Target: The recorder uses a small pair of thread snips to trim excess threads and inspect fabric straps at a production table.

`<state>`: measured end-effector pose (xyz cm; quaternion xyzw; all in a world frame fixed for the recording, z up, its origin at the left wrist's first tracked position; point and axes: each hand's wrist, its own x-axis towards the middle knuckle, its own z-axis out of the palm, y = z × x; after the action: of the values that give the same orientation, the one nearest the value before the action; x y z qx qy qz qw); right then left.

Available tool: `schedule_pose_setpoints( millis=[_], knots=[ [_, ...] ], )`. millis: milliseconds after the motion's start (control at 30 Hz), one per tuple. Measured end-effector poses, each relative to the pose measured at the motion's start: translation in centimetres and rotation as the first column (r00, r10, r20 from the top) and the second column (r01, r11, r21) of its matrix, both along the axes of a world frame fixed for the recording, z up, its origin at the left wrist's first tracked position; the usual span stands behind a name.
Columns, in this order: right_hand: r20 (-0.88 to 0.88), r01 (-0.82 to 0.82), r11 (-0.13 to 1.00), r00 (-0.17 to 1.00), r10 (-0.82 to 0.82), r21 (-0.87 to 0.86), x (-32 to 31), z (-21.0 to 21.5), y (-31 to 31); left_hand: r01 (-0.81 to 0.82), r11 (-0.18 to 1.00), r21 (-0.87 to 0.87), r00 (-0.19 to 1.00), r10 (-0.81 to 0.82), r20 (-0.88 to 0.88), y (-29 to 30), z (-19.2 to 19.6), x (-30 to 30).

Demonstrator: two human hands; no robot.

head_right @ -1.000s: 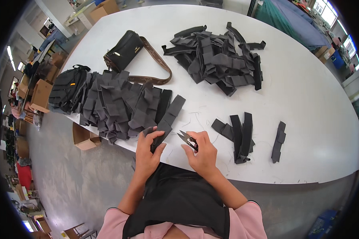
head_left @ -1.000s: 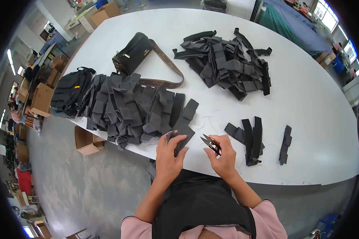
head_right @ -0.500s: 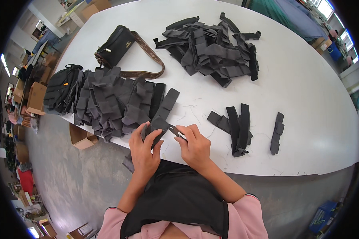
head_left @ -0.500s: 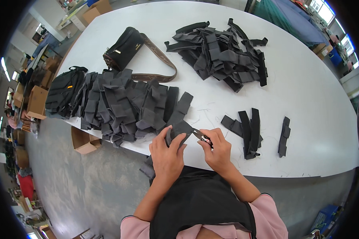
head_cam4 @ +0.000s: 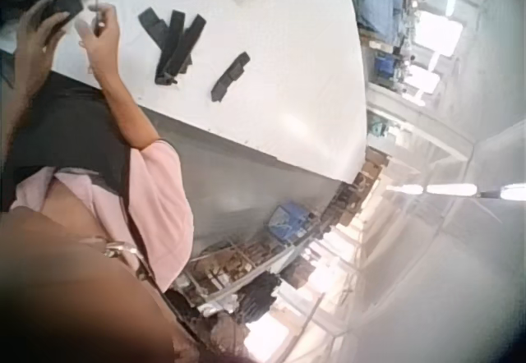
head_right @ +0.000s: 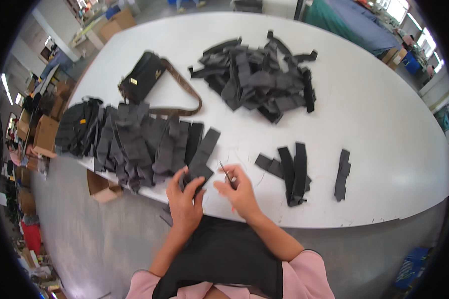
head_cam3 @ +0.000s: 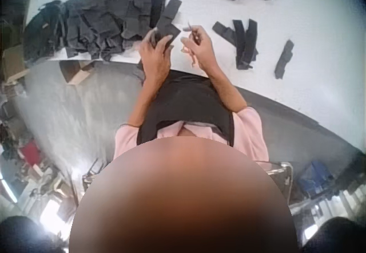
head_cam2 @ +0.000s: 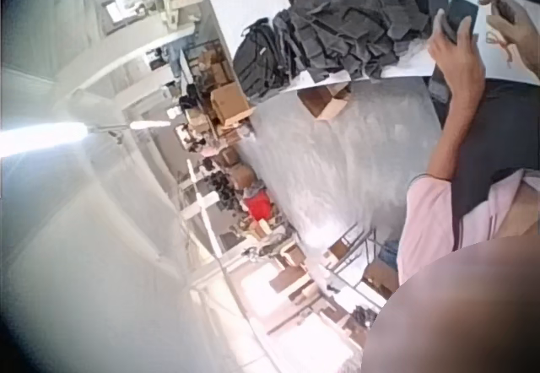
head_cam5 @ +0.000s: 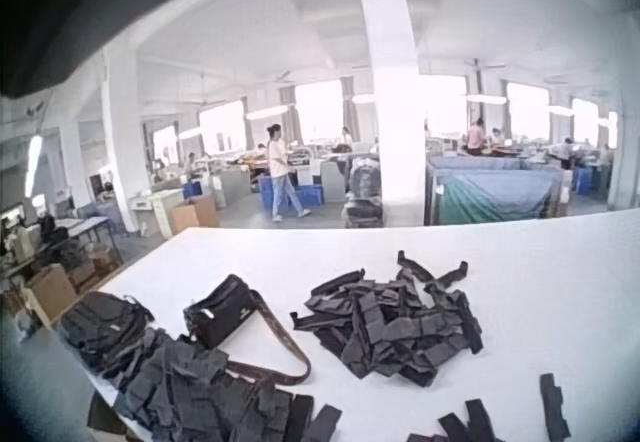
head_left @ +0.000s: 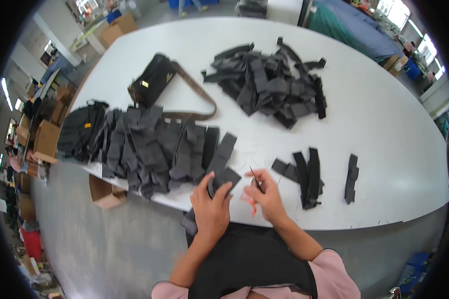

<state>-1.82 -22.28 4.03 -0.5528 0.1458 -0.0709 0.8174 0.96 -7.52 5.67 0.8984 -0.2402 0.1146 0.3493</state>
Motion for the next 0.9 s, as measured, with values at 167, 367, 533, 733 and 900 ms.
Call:
schedule_pose_setpoints(
  millis=[167,367,533,733,900],
  knots=[
    [-0.147,-0.041,0.976,0.986,0.074,0.213,0.7,-0.7,0.1,0.189,0.926,-0.327,0.944,-0.263,-0.200,0.9,0.7,-0.9],
    [-0.111,-0.088,0.970,0.987,0.115,0.226,0.7,-0.7,-1.0,-0.312,0.529,-0.789,0.524,-0.597,-0.608,3.3,-3.1,0.5],
    [-0.109,-0.147,0.980,0.981,0.162,0.133,3.1,-0.4,-1.0,-0.311,0.719,-0.621,0.127,-0.616,-0.777,1.3,-0.6,0.2],
    [0.184,0.167,0.710,0.981,-0.054,-0.684,-0.2,-2.1,0.1,-0.412,0.680,-0.607,0.185,-0.590,-0.786,1.7,-0.6,0.1],
    [0.268,0.172,0.529,0.957,0.109,-0.831,-2.9,-1.0,-0.2,-0.441,0.673,-0.594,0.183,-0.581,-0.793,2.1,-1.0,-0.3]
  ],
)
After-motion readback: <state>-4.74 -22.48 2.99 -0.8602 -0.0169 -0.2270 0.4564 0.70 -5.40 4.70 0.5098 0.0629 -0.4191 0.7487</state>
